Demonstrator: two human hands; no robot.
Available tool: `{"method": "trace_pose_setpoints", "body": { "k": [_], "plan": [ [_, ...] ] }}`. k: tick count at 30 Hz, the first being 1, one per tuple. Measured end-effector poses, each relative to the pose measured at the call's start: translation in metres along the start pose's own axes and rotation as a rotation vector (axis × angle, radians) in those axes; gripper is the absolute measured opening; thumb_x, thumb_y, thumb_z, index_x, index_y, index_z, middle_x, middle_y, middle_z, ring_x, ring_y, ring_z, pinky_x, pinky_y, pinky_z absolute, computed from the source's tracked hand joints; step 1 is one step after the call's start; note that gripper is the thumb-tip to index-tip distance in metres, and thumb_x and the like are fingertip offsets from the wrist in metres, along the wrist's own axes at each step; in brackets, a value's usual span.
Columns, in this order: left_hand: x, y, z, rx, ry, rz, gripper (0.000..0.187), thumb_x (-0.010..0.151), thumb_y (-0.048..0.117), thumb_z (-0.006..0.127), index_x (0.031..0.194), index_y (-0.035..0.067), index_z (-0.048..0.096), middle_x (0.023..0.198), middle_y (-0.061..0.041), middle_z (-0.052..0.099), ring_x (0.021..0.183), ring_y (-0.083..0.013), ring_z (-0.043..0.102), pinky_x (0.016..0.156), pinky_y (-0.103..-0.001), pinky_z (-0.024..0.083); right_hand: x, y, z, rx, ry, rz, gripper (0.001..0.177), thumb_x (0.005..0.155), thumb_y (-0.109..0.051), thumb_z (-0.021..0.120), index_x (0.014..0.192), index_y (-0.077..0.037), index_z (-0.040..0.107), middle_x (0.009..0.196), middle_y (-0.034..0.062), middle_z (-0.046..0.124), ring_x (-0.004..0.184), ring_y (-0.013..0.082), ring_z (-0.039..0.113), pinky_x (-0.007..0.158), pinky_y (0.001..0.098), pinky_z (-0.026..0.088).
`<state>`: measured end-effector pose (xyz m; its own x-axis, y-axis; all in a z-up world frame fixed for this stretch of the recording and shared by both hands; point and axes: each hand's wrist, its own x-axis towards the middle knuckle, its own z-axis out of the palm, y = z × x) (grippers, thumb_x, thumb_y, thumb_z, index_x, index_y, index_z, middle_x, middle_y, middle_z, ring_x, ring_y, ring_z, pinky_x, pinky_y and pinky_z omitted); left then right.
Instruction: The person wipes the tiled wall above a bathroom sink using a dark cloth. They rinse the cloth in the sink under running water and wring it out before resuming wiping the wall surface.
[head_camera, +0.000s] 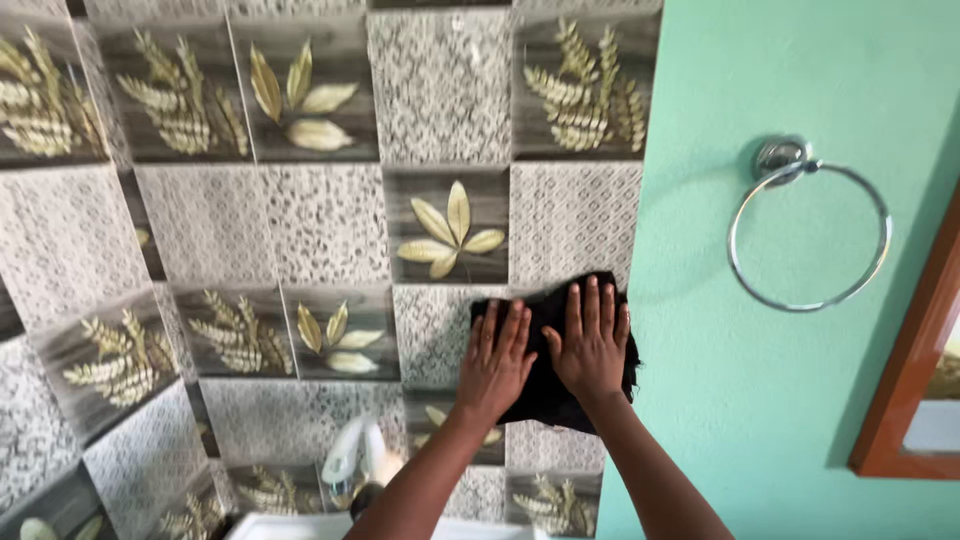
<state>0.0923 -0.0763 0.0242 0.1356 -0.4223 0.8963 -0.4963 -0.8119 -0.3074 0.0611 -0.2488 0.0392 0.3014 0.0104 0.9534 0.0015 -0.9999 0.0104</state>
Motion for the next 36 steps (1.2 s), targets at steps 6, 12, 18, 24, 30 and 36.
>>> {"method": "trace_pose_setpoints", "body": {
  "k": [6, 12, 18, 24, 30, 36],
  "plan": [
    [0.130, 0.005, -0.024, -0.229, 0.120, -0.238, 0.059, 0.108, 0.026, 0.044, 0.159, -0.001, 0.035, 0.167, -0.021, 0.033, 0.152, -0.0400, 0.036, 0.120, -0.053, 0.033, 0.149, 0.004, -0.028, -0.006, 0.118, 0.031, 0.073, 0.108, -0.054, 0.042, 0.164, -0.007, 0.034, 0.170, 0.0197, 0.027, 0.158, 0.0395, 0.020, 0.127, 0.0590, 0.011],
    [0.270, -0.051, -0.038, 0.040, 0.335, -0.312, 0.062, 0.112, 0.048, 0.032, 0.164, 0.014, 0.029, 0.170, -0.015, 0.025, 0.158, -0.0327, 0.030, 0.128, -0.050, 0.027, 0.270, 0.013, -0.051, 0.006, 0.182, 0.014, 0.072, 0.114, -0.052, 0.039, 0.167, -0.006, 0.026, 0.173, 0.0199, 0.020, 0.160, 0.0400, 0.014, 0.126, 0.0598, 0.008],
    [0.272, -0.054, -0.043, 0.037, 0.298, -0.304, 0.061, 0.112, 0.046, 0.030, 0.165, 0.014, 0.029, 0.171, -0.016, 0.025, 0.159, -0.0322, 0.027, 0.130, -0.049, 0.024, 0.275, 0.008, -0.053, 0.018, 0.225, 0.062, 0.075, 0.113, -0.052, 0.039, 0.166, -0.001, 0.026, 0.172, 0.0225, 0.020, 0.159, 0.0411, 0.014, 0.127, 0.0591, 0.008],
    [0.198, -0.043, -0.039, 0.016, 0.227, -0.288, 0.062, 0.110, 0.044, 0.033, 0.163, 0.011, 0.033, 0.168, -0.019, 0.029, 0.156, -0.0349, 0.030, 0.127, -0.051, 0.024, 0.197, -0.016, -0.040, 0.021, 0.248, 0.118, 0.074, 0.109, -0.051, 0.043, 0.162, 0.000, 0.035, 0.169, 0.0239, 0.029, 0.157, 0.0421, 0.020, 0.126, 0.0588, 0.011],
    [0.137, -0.035, -0.028, -0.020, 0.199, -0.279, 0.064, 0.107, 0.043, 0.039, 0.161, 0.010, 0.035, 0.167, -0.022, 0.029, 0.154, -0.0366, 0.032, 0.124, -0.052, 0.026, 0.139, -0.032, -0.022, -0.015, 0.255, 0.135, 0.073, 0.105, -0.050, 0.046, 0.159, -0.001, 0.041, 0.166, 0.0247, 0.035, 0.156, 0.0428, 0.026, 0.126, 0.0583, 0.012],
    [0.084, -0.023, -0.006, -0.037, 0.107, -0.285, 0.064, 0.106, 0.043, 0.040, 0.160, 0.009, 0.036, 0.166, -0.024, 0.029, 0.153, -0.0383, 0.031, 0.122, -0.053, 0.026, 0.085, -0.034, -0.003, -0.005, 0.196, 0.147, 0.074, 0.103, -0.050, 0.048, 0.157, 0.000, 0.043, 0.165, 0.0256, 0.036, 0.155, 0.0435, 0.028, 0.126, 0.0587, 0.013]
  ]
}}
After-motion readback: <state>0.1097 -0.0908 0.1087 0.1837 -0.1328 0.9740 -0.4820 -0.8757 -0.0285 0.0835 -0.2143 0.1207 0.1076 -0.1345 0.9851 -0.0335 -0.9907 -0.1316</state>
